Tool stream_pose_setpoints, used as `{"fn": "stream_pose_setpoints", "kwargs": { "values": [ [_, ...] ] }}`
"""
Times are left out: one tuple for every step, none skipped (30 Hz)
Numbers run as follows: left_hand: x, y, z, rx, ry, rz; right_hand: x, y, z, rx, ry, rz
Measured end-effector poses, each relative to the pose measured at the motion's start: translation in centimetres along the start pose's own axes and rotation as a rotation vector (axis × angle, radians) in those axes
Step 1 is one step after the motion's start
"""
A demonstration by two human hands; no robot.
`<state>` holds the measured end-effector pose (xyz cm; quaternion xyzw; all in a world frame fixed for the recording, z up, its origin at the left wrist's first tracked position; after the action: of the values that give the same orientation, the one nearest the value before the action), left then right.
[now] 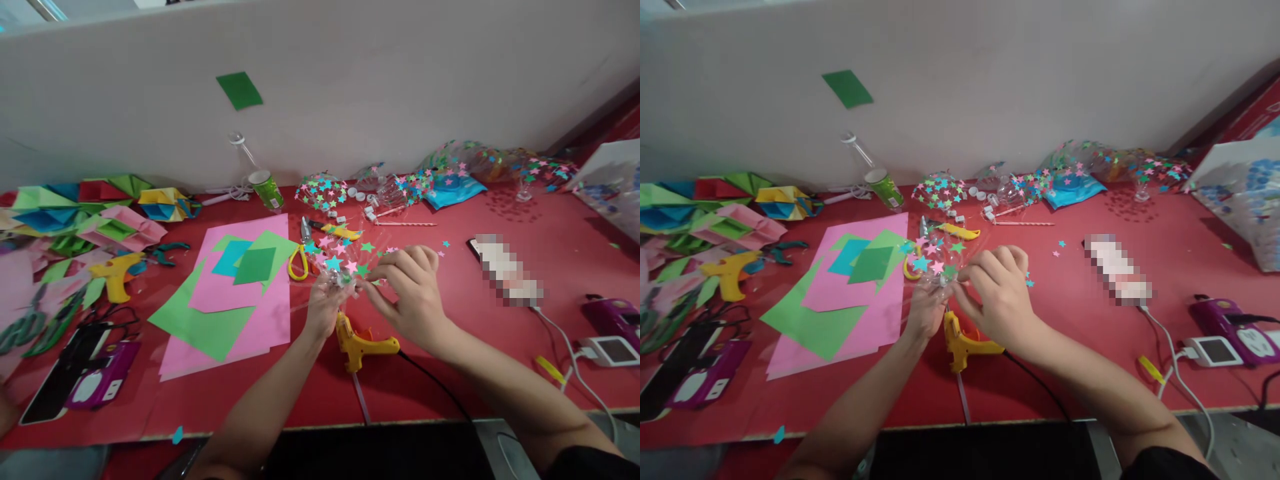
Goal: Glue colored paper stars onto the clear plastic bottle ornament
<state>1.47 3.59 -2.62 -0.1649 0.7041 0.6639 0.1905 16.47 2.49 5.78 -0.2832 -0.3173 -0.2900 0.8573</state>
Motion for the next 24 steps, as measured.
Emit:
{"fn": "stream_pose_setpoints", "kwargs": {
  "values": [
    [0.0,0.0,0.0,-0.002,0.000,-0.004,0.0,0.0,0.0,-0.006,-0.005,0.010],
    [0.0,0.0,0.0,-0.004,-0.001,-0.007,0.1,0.0,0.0,-0.012,-0.009,0.019],
    [0.0,0.1,0.0,-0.005,-0.002,-0.009,0.1,-0.1,0.0,-0.016,-0.013,0.028],
    [0.1,0.1,0.0,-0.006,-0.003,-0.011,0.1,-0.1,0.1,-0.018,-0.015,0.036],
    [0.1,0.1,0.0,-0.009,-0.002,-0.013,0.2,-0.1,0.1,-0.016,-0.015,0.042],
    [0.2,0.1,0.0,-0.011,-0.001,-0.015,0.2,-0.1,0.1,-0.015,-0.016,0.048],
    [0.2,0.2,0.0,-0.014,0.000,-0.016,0.2,-0.2,0.1,-0.013,-0.016,0.054],
    [0.2,0.2,0.0,-0.015,0.001,-0.018,0.2,-0.2,0.1,-0.013,-0.016,0.059],
    [0.2,0.2,0.0,-0.016,0.001,-0.018,0.2,-0.2,0.1,-0.013,-0.019,0.063],
    [0.2,0.2,0.0,-0.016,-0.001,-0.017,0.3,-0.2,0.1,-0.012,-0.022,0.067],
    [0.2,0.2,0.0,-0.014,-0.004,-0.014,0.3,-0.2,0.0,-0.010,-0.027,0.071],
    [0.2,0.3,0.0,-0.012,-0.008,-0.010,0.4,-0.2,0.0,-0.009,-0.030,0.074],
    [0.2,0.3,0.1,-0.010,-0.011,-0.005,0.4,-0.2,0.0,-0.007,-0.029,0.079],
    [0.2,0.3,0.1,-0.007,-0.012,0.000,0.5,-0.2,0.0,-0.004,-0.024,0.084],
    [0.3,0.4,0.1,-0.004,-0.012,0.005,0.5,-0.2,0.0,-0.002,-0.017,0.087],
    [0.3,0.4,0.1,-0.002,-0.012,0.008,0.5,-0.2,0.0,-0.002,-0.010,0.085],
    [0.3,0.4,0.1,0.000,-0.012,0.010,0.5,-0.2,0.0,-0.003,-0.008,0.079],
    [0.4,0.4,0.1,0.001,-0.013,0.010,0.5,-0.2,0.1,-0.003,-0.010,0.067],
    [0.4,0.3,0.1,0.002,-0.016,0.009,0.4,-0.1,0.1,-0.004,-0.015,0.051],
    [0.5,0.2,0.1,0.001,-0.017,0.005,0.2,-0.1,0.1,-0.003,-0.020,0.035],
    [0.5,0.1,0.1,-0.002,-0.018,0.001,0.0,0.0,0.0,0.004,-0.022,0.022],
    [0.5,0.0,0.1,-0.007,-0.017,-0.004,-0.1,0.0,0.0,0.015,-0.021,0.012],
    [0.6,-0.1,0.1,-0.013,-0.016,-0.012,-0.3,0.1,0.0,0.028,-0.019,0.008],
    [0.6,-0.1,0.1,-0.019,-0.014,-0.021,-0.5,0.1,-0.1,0.043,-0.019,0.008]
  ]
}}
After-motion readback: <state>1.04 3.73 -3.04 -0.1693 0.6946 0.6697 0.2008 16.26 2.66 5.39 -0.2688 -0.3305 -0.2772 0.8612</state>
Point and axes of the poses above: each hand's wrist, its own z-axis towards the middle knuckle, its own x-axis out of the back of the hand, y = z × x, the point moved 1 cm from there along z, towards the middle knuckle, and after that the axes turned 8 degrees about -y, right-handed, at the moved point
